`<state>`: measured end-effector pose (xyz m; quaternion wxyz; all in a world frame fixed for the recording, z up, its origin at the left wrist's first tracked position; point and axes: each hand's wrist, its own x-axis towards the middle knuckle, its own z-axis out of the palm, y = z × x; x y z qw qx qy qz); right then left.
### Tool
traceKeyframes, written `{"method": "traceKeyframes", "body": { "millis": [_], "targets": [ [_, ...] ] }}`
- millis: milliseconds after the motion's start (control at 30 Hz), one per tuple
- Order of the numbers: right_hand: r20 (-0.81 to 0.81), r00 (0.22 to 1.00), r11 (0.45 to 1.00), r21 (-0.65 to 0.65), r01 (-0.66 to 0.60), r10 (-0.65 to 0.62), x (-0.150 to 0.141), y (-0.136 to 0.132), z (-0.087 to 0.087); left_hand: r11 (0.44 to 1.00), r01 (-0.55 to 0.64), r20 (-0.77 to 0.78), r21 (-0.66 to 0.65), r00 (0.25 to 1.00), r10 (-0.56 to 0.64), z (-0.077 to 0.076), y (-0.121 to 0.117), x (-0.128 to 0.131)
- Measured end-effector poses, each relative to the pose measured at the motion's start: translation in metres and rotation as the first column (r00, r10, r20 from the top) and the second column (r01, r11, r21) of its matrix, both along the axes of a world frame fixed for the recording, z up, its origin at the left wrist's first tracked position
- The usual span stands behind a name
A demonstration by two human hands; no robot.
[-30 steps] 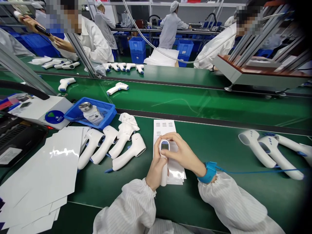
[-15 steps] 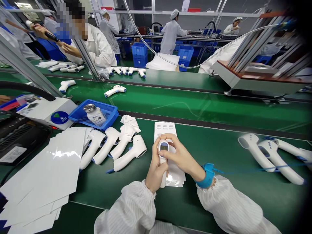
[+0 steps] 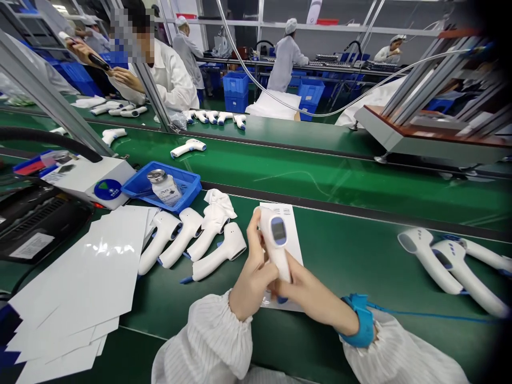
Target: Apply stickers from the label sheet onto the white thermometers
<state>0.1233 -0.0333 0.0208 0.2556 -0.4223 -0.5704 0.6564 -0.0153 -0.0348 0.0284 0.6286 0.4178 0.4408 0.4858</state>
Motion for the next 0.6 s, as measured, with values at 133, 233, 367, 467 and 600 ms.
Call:
{"method": "traceKeyframes", "body": {
  "millis": [133, 233, 367, 467, 600],
  "targets": [
    [0.481, 0.802, 0.891, 0.433, 0.135, -0.355, 0.011, 0.078, -0.019, 0.996, 0.091, -0.292, 0.004, 0.953, -0.086, 0.000, 0.006, -0.006],
    [0.510, 0.711, 0.815, 0.558, 0.155, -0.484, 0.024, 0.146, -0.032, 0.968, 0.225, -0.348, -0.110, 0.904, -0.249, 0.003, 0.005, -0.009],
    [0.528, 0.682, 0.767, 0.636, 0.077, -0.506, 0.048, 0.174, -0.045, 0.942, 0.293, -0.405, -0.161, 0.851, -0.334, -0.001, -0.001, -0.016],
    [0.533, 0.647, 0.720, 0.693, 0.037, -0.546, 0.087, 0.146, -0.056, 0.932, 0.284, -0.377, -0.224, 0.857, -0.352, -0.009, -0.004, -0.022],
    [0.561, 0.184, 0.580, 0.812, 0.072, -0.807, 0.182, 0.086, -0.066, 0.912, 0.309, -0.312, -0.269, 0.868, -0.386, -0.014, -0.003, -0.020]
  ]
}}
